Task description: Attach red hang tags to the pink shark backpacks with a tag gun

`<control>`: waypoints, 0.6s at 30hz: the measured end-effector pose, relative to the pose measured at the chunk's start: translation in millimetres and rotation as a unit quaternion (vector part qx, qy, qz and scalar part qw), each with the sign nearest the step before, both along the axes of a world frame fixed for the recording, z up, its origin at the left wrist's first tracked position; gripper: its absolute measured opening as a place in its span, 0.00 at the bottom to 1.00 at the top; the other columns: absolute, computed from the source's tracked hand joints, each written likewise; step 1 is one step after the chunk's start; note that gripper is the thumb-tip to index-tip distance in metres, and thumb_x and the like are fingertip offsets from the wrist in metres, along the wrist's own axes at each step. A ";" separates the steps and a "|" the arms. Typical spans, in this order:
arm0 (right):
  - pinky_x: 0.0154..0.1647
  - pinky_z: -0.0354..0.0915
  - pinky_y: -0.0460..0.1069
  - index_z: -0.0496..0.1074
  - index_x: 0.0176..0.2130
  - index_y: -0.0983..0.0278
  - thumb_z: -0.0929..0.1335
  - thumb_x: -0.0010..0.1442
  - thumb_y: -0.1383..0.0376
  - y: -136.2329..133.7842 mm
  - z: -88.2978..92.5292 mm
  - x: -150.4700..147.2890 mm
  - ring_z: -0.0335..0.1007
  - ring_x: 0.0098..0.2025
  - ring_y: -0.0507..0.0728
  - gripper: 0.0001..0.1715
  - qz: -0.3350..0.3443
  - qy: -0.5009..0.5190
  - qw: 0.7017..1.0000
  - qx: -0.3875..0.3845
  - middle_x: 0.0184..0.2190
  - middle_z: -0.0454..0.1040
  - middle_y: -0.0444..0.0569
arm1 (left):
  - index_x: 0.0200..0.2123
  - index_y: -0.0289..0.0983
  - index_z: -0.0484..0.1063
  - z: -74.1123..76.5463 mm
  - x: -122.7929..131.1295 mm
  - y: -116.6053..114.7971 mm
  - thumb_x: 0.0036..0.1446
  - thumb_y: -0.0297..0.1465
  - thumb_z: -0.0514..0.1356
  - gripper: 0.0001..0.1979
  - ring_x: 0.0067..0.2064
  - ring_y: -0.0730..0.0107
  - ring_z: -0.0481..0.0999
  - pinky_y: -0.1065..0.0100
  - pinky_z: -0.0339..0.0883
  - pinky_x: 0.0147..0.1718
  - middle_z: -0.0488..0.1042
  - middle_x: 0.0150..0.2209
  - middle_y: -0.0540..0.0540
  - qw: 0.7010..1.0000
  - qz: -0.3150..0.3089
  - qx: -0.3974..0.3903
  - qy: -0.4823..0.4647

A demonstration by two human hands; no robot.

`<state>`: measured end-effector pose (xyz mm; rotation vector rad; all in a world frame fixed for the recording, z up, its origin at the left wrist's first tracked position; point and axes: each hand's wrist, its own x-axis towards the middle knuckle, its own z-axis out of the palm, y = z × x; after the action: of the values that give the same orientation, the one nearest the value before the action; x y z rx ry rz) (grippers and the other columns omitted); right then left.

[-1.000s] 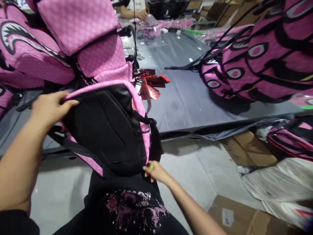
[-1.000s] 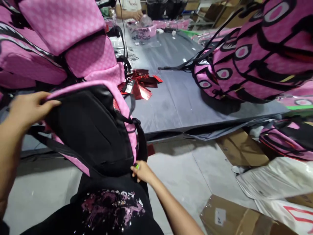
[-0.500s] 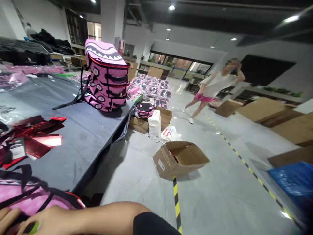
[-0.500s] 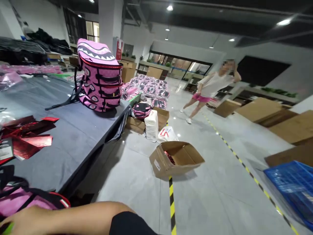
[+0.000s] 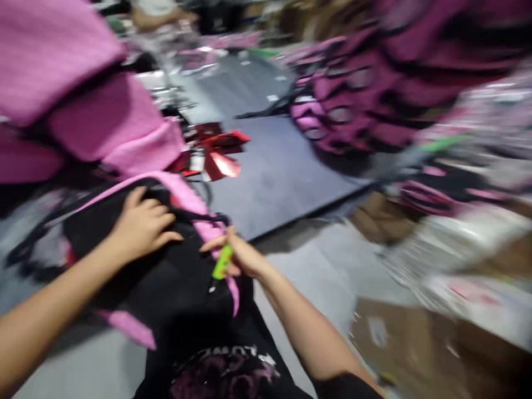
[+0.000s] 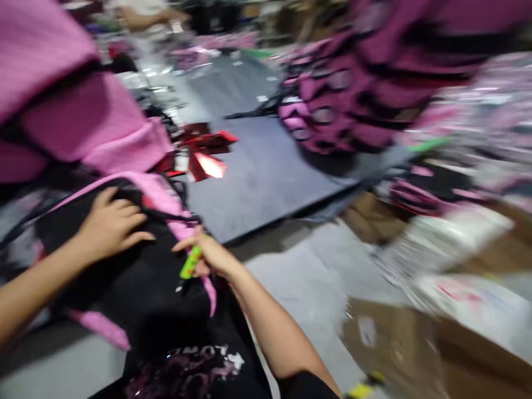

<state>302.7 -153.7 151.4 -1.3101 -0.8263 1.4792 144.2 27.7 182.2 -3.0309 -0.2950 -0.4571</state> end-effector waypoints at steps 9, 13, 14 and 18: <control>0.26 0.70 0.48 0.73 0.39 0.63 0.77 0.49 0.52 20.5 -38.4 -8.8 0.75 0.25 0.54 0.23 -0.175 -0.111 0.976 0.066 0.29 0.78 0.46 | 0.37 0.37 0.75 -34.4 -26.9 -25.2 0.57 0.46 0.64 0.17 0.51 0.56 0.69 0.37 0.47 0.66 0.76 0.41 0.45 0.998 0.062 0.010 0.026; 0.23 0.67 0.48 0.71 0.33 0.64 0.73 0.56 0.52 23.9 -41.5 -25.4 0.70 0.21 0.52 0.18 -0.267 -0.254 0.922 0.118 0.24 0.73 0.42 | 0.35 0.38 0.73 -52.7 -36.8 -32.6 0.64 0.40 0.58 0.12 0.55 0.61 0.67 0.40 0.41 0.70 0.75 0.42 0.48 0.998 0.033 0.021 -0.048; 0.24 0.67 0.48 0.71 0.32 0.64 0.73 0.57 0.53 24.2 -43.5 -27.8 0.70 0.22 0.52 0.17 -0.267 -0.283 0.912 0.132 0.24 0.73 0.43 | 0.35 0.38 0.73 -56.1 -38.2 -32.9 0.65 0.39 0.58 0.12 0.55 0.61 0.67 0.41 0.40 0.70 0.75 0.42 0.49 0.997 0.032 0.023 -0.059; 0.28 0.67 0.49 0.72 0.35 0.63 0.73 0.58 0.55 25.1 -47.7 -34.5 0.72 0.27 0.53 0.14 -0.252 -0.328 0.898 0.151 0.27 0.73 0.43 | 0.35 0.38 0.73 -61.5 -37.5 -31.4 0.65 0.39 0.57 0.11 0.54 0.63 0.69 0.44 0.38 0.71 0.74 0.40 0.50 0.996 0.043 0.039 -0.075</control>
<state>268.2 -128.6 103.6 -1.6407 -0.9867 0.4634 106.7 -3.7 120.7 -2.9001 -0.4034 -0.6733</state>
